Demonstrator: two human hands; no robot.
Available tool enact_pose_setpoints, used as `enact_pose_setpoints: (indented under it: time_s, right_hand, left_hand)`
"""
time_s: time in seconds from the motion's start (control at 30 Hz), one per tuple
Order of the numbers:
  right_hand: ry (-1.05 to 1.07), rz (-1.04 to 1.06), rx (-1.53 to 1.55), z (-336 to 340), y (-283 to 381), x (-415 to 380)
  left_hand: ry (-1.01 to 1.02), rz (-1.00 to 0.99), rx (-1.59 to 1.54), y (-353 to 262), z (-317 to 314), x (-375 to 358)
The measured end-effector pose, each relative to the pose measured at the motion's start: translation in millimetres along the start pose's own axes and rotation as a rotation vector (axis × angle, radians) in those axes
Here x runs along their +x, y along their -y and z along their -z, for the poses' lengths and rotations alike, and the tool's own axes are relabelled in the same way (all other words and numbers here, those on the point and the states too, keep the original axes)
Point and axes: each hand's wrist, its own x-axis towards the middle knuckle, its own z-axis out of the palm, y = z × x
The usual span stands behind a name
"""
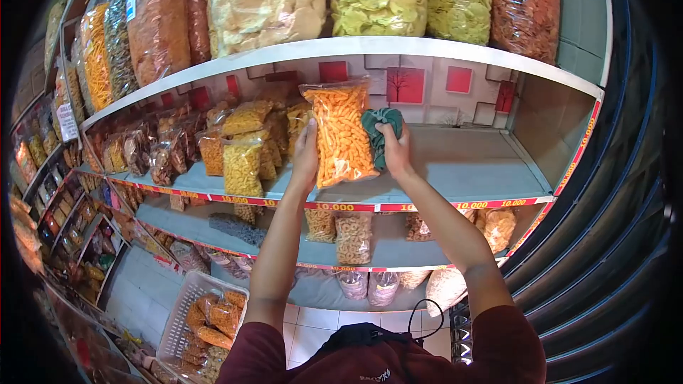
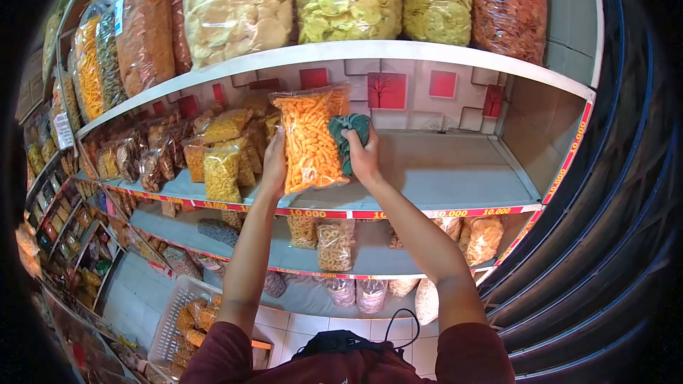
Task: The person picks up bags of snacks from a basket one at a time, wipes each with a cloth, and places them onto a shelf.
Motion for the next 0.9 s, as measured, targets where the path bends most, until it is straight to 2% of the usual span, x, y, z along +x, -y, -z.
enact_pose_setpoints:
  time_s: [0.1,0.23,0.43,0.53,0.57,0.67,0.8,0.83,0.9]
  right_hand:
    - [-0.009,0.023,-0.031,9,-5,4]
    - [-0.038,-0.072,-0.12,18,-19,20]
    - [0.003,0.051,-0.355,23,-45,51]
    - [0.01,0.074,-0.421,22,-56,57]
    - [0.009,0.085,-0.441,25,-66,59]
    - [0.024,0.123,-0.541,30,-80,55]
    - [0.046,0.141,-0.557,39,-98,55]
    - [0.051,0.135,-0.569,37,-93,50]
    - [0.068,0.108,-0.595,34,-84,49]
  left_hand:
    - [0.051,0.129,-0.085,10,0,10]
    - [-0.032,0.203,-0.021,20,-5,24]
    - [-0.028,0.107,0.102,58,6,76]
    - [-0.075,-0.096,0.332,84,17,105]
    - [0.055,0.038,0.193,88,20,116]
    - [0.074,-0.072,0.066,95,9,115]
    - [0.083,-0.205,0.549,83,3,95]
    - [0.094,-0.179,0.459,94,8,99]
    - [0.057,-0.253,0.501,109,12,99]
